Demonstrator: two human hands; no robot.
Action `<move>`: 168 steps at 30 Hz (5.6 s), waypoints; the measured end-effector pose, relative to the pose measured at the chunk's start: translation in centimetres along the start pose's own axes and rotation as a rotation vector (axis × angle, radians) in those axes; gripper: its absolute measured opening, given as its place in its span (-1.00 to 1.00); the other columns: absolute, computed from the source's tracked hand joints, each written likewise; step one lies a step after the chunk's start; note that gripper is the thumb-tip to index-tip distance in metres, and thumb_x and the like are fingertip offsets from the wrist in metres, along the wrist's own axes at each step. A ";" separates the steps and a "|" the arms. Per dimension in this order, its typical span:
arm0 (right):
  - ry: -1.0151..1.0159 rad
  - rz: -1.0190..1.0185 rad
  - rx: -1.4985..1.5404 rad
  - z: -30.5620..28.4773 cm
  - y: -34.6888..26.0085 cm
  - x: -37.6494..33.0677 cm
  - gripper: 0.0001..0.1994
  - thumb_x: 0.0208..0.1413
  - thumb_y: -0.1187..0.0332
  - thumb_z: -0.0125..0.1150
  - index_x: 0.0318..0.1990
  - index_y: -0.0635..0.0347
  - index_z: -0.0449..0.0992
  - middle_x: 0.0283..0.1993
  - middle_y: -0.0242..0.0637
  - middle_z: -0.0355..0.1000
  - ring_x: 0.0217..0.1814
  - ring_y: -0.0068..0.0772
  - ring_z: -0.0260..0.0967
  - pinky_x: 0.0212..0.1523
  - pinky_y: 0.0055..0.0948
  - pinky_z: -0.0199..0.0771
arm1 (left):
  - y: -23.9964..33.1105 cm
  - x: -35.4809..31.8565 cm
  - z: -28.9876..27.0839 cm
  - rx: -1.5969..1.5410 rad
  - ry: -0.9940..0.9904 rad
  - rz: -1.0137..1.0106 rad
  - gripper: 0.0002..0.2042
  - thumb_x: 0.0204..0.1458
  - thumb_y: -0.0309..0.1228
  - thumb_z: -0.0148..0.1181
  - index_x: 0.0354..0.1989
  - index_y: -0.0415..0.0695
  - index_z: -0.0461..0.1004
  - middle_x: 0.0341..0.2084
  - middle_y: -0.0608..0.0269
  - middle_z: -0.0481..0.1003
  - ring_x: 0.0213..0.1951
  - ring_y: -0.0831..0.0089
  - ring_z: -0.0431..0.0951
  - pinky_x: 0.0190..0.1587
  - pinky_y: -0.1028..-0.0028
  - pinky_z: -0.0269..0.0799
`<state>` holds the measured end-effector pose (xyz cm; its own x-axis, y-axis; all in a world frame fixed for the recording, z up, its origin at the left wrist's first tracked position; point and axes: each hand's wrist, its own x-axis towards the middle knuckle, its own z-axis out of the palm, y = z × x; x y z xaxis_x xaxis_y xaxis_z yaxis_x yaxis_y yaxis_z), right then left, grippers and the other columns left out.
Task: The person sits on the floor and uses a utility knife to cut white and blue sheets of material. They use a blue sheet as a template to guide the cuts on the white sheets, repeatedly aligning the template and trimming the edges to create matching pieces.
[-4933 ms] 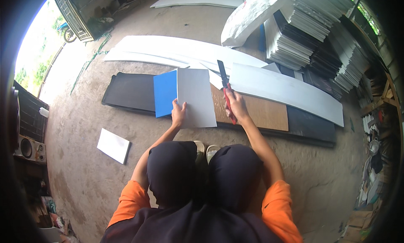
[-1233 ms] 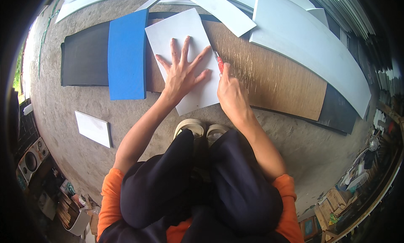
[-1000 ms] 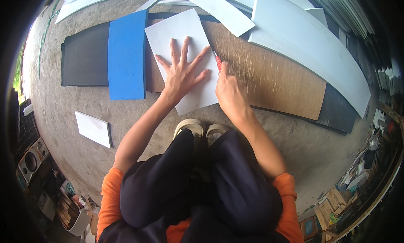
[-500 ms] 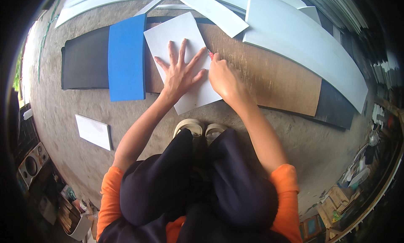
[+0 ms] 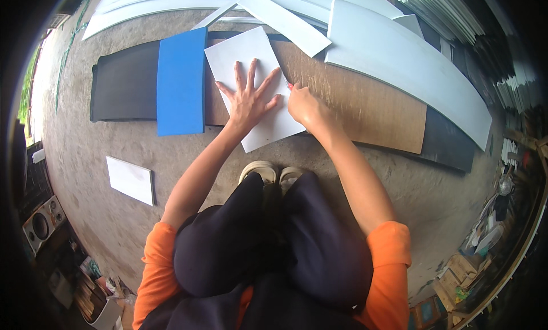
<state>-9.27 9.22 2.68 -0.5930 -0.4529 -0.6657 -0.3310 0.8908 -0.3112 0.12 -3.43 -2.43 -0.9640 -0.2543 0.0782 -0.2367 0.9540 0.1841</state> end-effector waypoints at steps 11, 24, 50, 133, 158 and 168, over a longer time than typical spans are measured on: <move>0.101 -0.036 -0.010 -0.7 0.6 -4.1 -0.71 0.18 0.27 -0.22 -0.14 0.39 0.21 -0.41 0.22 0.39 -0.49 0.08 0.43 -0.40 -0.03 0.41 | -0.2 -0.2 0.4 0.011 -0.004 0.004 -0.43 -0.06 0.14 -0.07 0.20 0.51 0.04 0.28 0.17 -0.18 0.28 -0.10 -0.33 -0.10 -0.57 -0.39; 0.480 -0.083 0.014 1.2 4.4 -1.3 -0.69 0.14 0.33 -0.14 -0.08 0.41 0.22 -0.32 0.17 0.36 -0.37 0.15 0.40 -0.38 -0.08 0.46 | -0.1 -0.2 0.4 -0.110 -0.044 0.171 -0.49 -0.04 -0.32 0.09 0.12 0.45 0.20 0.25 0.34 -0.06 0.29 -0.01 -0.22 -0.04 -0.53 -0.41; 0.244 -0.173 1.137 2.8 3.5 3.2 -0.70 -0.13 0.51 0.27 -0.26 0.24 0.28 -0.42 -0.33 0.38 -0.29 -0.54 0.33 -0.21 -0.53 0.29 | -0.9 -0.8 0.0 -0.363 0.168 0.017 -0.53 -0.18 -0.48 0.17 -0.01 -0.02 0.25 0.00 0.35 0.30 0.17 0.30 0.15 0.24 -0.03 -0.36; -0.185 -0.326 1.285 0.8 9.1 -3.3 -0.54 0.13 0.50 -0.12 0.21 0.23 0.03 -0.18 -0.24 0.32 -0.34 -0.54 0.32 -0.34 -0.59 0.33 | 1.6 0.6 0.8 -0.200 0.163 0.250 -0.66 -0.22 -0.34 0.23 -0.17 0.14 0.44 -0.17 0.25 0.22 0.05 0.23 0.14 0.10 -0.15 -0.08; 0.564 -0.329 0.256 2.9 5.4 -6.8 -0.69 0.06 0.46 -0.02 -0.02 0.37 0.33 -0.36 0.09 0.42 -0.36 0.03 0.42 -0.35 -0.20 0.44 | 1.3 0.6 0.7 -0.308 0.193 0.193 -0.68 -0.14 -0.48 0.11 -0.13 -0.07 0.39 -0.21 0.24 0.32 0.04 0.26 0.23 0.14 -0.05 -0.01; 0.291 -0.305 0.039 0.9 3.8 -5.5 -0.65 0.06 0.45 -0.08 0.00 0.47 0.27 -0.49 0.10 0.42 -0.48 0.03 0.43 -0.46 -0.15 0.46 | 1.2 0.5 0.8 -0.334 0.176 0.161 -0.54 -0.15 -0.47 0.11 0.03 -0.08 0.29 -0.06 0.19 0.28 0.07 0.25 0.21 0.17 -0.01 -0.03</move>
<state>-6.57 15.11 4.55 -0.6566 -0.6822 -0.3218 -0.4985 0.7127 -0.4935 -0.77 -2.25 -2.93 -0.9432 -0.1572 0.2927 -0.0046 0.8871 0.4615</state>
